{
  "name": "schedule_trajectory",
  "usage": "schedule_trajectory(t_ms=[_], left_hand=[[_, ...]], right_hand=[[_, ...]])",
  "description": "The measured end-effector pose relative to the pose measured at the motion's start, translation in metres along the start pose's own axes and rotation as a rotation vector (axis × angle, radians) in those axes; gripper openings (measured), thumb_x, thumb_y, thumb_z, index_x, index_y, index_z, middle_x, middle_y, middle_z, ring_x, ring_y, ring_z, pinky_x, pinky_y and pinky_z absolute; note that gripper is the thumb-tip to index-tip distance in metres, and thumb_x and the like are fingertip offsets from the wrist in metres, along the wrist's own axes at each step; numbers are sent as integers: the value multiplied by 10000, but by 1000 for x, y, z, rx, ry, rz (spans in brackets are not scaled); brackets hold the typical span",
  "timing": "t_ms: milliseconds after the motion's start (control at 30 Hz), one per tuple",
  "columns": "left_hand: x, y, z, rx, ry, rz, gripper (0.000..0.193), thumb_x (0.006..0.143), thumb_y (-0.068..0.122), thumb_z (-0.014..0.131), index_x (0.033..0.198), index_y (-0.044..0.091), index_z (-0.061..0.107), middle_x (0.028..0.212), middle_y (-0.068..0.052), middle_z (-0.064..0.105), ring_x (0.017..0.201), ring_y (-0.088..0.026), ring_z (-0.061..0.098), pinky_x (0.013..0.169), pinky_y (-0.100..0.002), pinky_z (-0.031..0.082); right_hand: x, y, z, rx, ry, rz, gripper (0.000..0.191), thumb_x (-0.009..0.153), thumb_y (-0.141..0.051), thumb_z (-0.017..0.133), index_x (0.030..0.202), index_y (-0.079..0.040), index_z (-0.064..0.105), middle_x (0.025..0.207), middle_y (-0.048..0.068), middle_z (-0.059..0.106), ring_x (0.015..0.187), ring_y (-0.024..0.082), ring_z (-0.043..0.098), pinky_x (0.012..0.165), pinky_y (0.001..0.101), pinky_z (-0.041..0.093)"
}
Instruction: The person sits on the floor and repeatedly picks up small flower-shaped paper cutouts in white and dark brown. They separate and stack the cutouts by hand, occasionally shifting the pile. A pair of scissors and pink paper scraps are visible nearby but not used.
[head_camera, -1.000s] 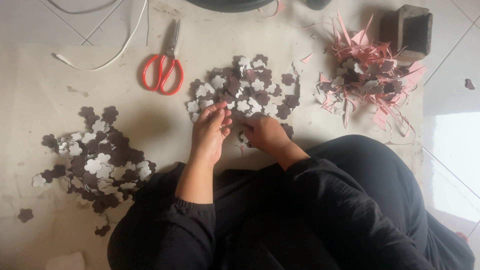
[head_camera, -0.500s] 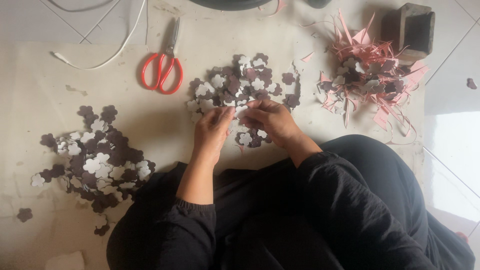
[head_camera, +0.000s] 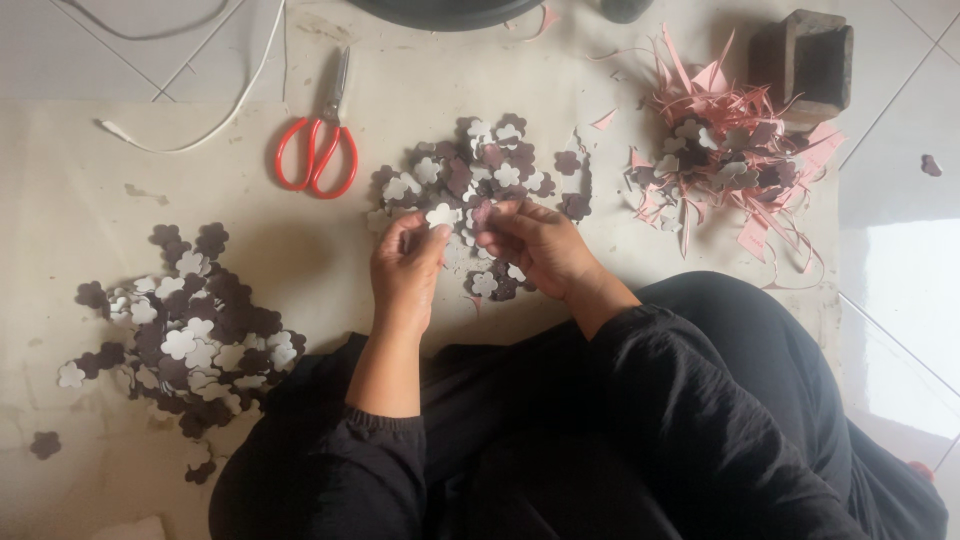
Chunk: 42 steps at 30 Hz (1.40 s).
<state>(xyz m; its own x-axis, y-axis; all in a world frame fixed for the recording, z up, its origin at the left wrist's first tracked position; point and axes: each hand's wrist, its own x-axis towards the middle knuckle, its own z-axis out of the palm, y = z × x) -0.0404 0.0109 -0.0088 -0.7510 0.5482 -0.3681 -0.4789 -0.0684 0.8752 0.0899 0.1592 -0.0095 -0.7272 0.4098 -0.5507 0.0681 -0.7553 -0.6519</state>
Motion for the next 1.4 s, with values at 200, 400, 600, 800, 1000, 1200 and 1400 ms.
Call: schedule_trajectory(t_ms=[200, 400, 600, 800, 1000, 1200, 1400], left_hand=[[-7, 2, 1, 324, -79, 528, 108, 897, 0, 755, 916, 81, 686, 1061, -7, 674, 1005, -117, 646, 884, -254, 552], [-12, 1, 1, 652, 18, 575, 168, 876, -46, 700, 960, 97, 730, 971, -8, 724, 963, -153, 680, 871, -300, 535], [-11, 5, 2, 385, -155, -32, 202, 910, 90, 673, 1099, 71, 744, 708, 33, 582, 582, -64, 484, 518, -242, 381], [-11, 6, 3, 256, -195, -39, 255, 968, 259, 742, 1068, 28, 779, 691, 68, 527, 574, -20, 410, 505, -207, 331], [-13, -1, 7, 292, -180, -55, 265, 959, 268, 741, 1011, 10, 763, 668, 59, 538, 571, -42, 416, 508, -216, 334], [-8, 0, 5, 279, -109, -20, 255, 939, 258, 740, 1034, 23, 776, 689, 53, 573, 607, -33, 486, 543, -208, 411], [-9, 3, 5, 413, -60, 25, 258, 952, 263, 736, 1029, 21, 785, 698, 53, 588, 599, -37, 482, 526, -226, 387]], right_hand=[[-1, 3, 0, -20, 8, -8, 162, 982, -129, 719, 1085, -55, 618, 1053, 26, 674, 963, 168, 669, 870, 326, 561], [-5, 2, 7, -101, -109, -60, 197, 943, -94, 715, 1132, -101, 659, 1002, 1, 665, 857, 123, 607, 793, 275, 518], [-11, 5, 25, -285, -81, -186, 152, 991, -47, 675, 1131, -43, 615, 997, 37, 682, 855, 121, 675, 774, 276, 592], [-19, 1, 41, -483, -40, -341, 177, 1013, -141, 620, 1149, -31, 591, 1003, 58, 683, 768, 104, 661, 690, 262, 578], [-20, -8, 42, -559, 284, -161, 380, 1088, -360, 478, 1230, -49, 644, 840, 148, 694, 646, 176, 602, 583, 293, 516], [-7, 3, 26, -456, 1, -140, 281, 968, -204, 682, 1170, -32, 590, 1053, 79, 685, 983, 173, 660, 806, 296, 567], [-3, 9, 14, -58, 35, -42, 151, 979, -72, 564, 1130, -75, 566, 1013, 58, 689, 963, 171, 694, 823, 314, 587]])
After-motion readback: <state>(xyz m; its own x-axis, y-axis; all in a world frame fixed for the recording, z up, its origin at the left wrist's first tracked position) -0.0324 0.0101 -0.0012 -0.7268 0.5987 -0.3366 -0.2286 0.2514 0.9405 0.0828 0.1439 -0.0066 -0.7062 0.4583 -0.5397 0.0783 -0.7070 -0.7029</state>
